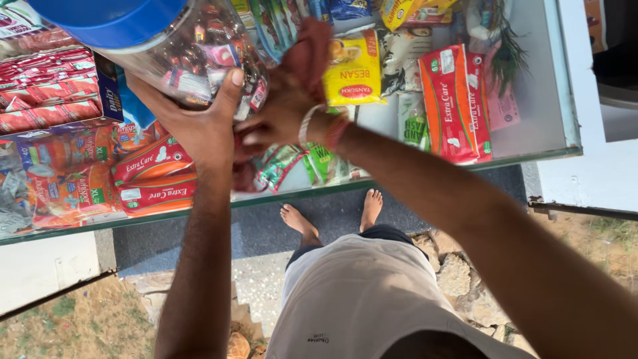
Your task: The person wipes the glass surface of a display counter with a cloth, moving various snack items and containers aside to reach different areas. They handle a box of snacks, a plastic container, and a jar, wiping around and under them before returning them to the counter.
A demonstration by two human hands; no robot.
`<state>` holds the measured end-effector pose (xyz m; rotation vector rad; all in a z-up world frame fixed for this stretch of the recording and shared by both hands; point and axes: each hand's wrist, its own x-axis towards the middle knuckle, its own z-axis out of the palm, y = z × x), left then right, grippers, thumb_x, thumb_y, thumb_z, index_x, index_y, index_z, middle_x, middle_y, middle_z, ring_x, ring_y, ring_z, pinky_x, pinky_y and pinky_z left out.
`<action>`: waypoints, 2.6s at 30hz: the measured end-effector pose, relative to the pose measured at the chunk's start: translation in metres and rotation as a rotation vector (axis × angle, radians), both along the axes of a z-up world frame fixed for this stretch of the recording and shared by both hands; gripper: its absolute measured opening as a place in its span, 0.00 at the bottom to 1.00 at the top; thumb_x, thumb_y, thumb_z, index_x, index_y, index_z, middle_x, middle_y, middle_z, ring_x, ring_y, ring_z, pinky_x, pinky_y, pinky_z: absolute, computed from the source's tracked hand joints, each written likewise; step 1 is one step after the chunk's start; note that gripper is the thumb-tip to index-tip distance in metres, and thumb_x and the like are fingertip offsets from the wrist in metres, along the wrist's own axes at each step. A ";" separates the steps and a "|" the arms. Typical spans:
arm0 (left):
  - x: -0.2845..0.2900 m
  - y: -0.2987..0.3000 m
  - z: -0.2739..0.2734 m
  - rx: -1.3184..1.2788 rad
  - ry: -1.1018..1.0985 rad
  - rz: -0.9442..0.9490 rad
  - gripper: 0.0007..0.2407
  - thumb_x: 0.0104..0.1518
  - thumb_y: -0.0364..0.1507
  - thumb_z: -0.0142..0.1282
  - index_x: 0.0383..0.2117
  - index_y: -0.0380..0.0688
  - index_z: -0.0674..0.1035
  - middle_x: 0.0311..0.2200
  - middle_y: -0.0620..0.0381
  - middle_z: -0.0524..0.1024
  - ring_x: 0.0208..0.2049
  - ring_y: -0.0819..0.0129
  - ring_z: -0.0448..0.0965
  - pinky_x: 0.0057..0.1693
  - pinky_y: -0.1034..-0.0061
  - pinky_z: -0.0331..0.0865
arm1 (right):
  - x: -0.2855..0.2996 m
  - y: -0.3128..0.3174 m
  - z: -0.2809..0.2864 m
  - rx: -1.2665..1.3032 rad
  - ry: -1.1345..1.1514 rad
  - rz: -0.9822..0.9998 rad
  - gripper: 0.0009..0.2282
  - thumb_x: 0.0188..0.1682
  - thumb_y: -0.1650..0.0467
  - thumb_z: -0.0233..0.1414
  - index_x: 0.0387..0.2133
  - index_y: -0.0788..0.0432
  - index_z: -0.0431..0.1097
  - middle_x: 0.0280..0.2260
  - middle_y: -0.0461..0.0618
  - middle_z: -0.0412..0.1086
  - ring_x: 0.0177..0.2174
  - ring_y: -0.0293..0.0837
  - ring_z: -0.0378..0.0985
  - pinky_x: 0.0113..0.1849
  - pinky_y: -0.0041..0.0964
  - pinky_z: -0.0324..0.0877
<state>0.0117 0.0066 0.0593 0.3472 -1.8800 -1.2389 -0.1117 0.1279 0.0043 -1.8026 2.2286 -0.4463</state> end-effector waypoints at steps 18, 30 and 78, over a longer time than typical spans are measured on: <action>-0.013 0.043 -0.025 -0.021 0.056 0.020 0.48 0.53 0.29 0.83 0.71 0.31 0.52 0.64 0.41 0.62 0.66 0.55 0.64 0.73 0.67 0.58 | -0.002 0.169 0.028 -0.113 -0.130 0.272 0.06 0.31 0.59 0.66 0.19 0.40 0.80 0.52 0.37 0.70 0.64 0.50 0.54 0.62 0.64 0.39; -0.029 0.064 -0.035 -0.114 0.062 0.057 0.47 0.51 0.29 0.83 0.70 0.29 0.54 0.67 0.39 0.61 0.70 0.51 0.63 0.76 0.63 0.58 | 0.019 0.125 0.014 -0.336 0.026 0.140 0.11 0.29 0.65 0.66 0.25 0.49 0.73 0.55 0.55 0.63 0.61 0.62 0.59 0.64 0.61 0.51; -0.108 0.224 -0.042 0.031 0.148 -0.486 0.47 0.46 0.33 0.79 0.69 0.34 0.55 0.65 0.41 0.63 0.66 0.53 0.67 0.72 0.62 0.62 | -0.026 0.378 0.081 -0.649 -0.100 -1.153 0.24 0.46 0.70 0.60 0.54 0.58 0.57 0.51 0.54 0.68 0.52 0.55 0.78 0.53 0.45 0.75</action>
